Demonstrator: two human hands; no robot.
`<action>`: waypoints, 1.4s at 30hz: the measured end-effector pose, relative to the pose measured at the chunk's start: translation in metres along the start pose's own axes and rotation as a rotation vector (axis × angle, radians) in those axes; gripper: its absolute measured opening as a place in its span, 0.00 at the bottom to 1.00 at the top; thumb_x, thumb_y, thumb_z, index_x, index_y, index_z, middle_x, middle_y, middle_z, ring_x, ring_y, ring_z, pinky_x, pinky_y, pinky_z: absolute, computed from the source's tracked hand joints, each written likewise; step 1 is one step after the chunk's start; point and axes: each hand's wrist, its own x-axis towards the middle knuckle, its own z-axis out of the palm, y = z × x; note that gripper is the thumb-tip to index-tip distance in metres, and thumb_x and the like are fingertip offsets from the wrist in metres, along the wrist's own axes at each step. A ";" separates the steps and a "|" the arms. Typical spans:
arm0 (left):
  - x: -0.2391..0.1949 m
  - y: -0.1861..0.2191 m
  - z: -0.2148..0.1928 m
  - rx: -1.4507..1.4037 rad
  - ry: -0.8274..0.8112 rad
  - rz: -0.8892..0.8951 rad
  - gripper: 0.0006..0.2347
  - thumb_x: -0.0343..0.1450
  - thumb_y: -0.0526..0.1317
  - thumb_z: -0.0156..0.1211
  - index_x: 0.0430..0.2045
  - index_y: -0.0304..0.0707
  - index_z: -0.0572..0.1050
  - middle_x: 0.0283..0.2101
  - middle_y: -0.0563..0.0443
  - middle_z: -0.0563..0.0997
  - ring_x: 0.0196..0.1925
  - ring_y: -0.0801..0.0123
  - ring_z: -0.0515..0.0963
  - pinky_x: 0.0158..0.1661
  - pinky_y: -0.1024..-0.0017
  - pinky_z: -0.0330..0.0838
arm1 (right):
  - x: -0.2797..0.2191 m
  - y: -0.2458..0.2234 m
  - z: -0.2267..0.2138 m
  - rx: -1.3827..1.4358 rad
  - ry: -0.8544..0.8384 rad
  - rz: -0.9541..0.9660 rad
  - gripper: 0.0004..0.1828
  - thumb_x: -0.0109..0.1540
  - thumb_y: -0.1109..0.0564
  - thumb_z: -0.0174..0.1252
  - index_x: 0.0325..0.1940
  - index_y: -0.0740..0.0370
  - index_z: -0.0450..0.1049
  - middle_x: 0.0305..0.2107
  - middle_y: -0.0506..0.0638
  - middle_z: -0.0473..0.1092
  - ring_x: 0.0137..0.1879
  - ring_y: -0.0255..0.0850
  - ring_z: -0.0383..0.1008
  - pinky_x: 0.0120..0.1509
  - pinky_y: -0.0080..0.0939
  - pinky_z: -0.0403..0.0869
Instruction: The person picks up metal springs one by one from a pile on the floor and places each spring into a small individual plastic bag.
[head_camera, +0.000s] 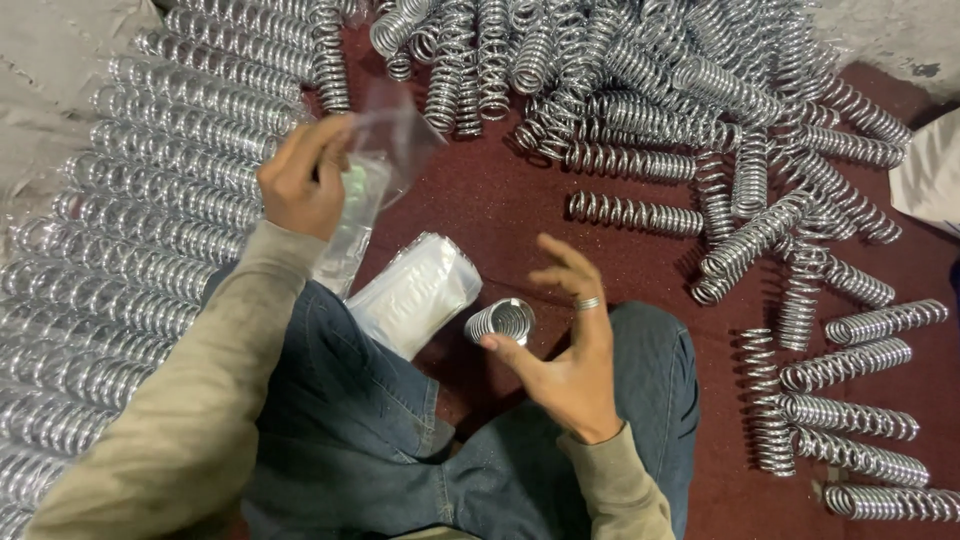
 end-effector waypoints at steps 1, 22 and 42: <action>0.008 0.016 -0.004 0.054 -0.075 0.141 0.09 0.82 0.29 0.52 0.51 0.36 0.80 0.25 0.49 0.75 0.20 0.69 0.67 0.20 0.71 0.62 | 0.007 -0.010 -0.002 0.040 0.024 -0.035 0.31 0.56 0.46 0.70 0.57 0.55 0.65 0.66 0.56 0.63 0.74 0.52 0.64 0.79 0.54 0.65; -0.088 0.274 -0.044 -1.006 -0.226 -1.220 0.07 0.70 0.38 0.65 0.38 0.36 0.77 0.41 0.49 0.80 0.41 0.73 0.79 0.44 0.76 0.71 | -0.079 -0.025 0.017 0.086 0.086 0.242 0.09 0.66 0.51 0.58 0.35 0.58 0.73 0.28 0.45 0.73 0.37 0.35 0.74 0.46 0.35 0.72; -0.099 0.163 0.056 -0.621 -0.560 -1.345 0.12 0.77 0.44 0.54 0.33 0.32 0.75 0.39 0.44 0.76 0.30 0.67 0.76 0.23 0.70 0.70 | -0.007 0.093 0.010 0.223 -0.139 0.541 0.12 0.66 0.60 0.52 0.34 0.70 0.78 0.25 0.57 0.72 0.35 0.43 0.70 0.43 0.47 0.73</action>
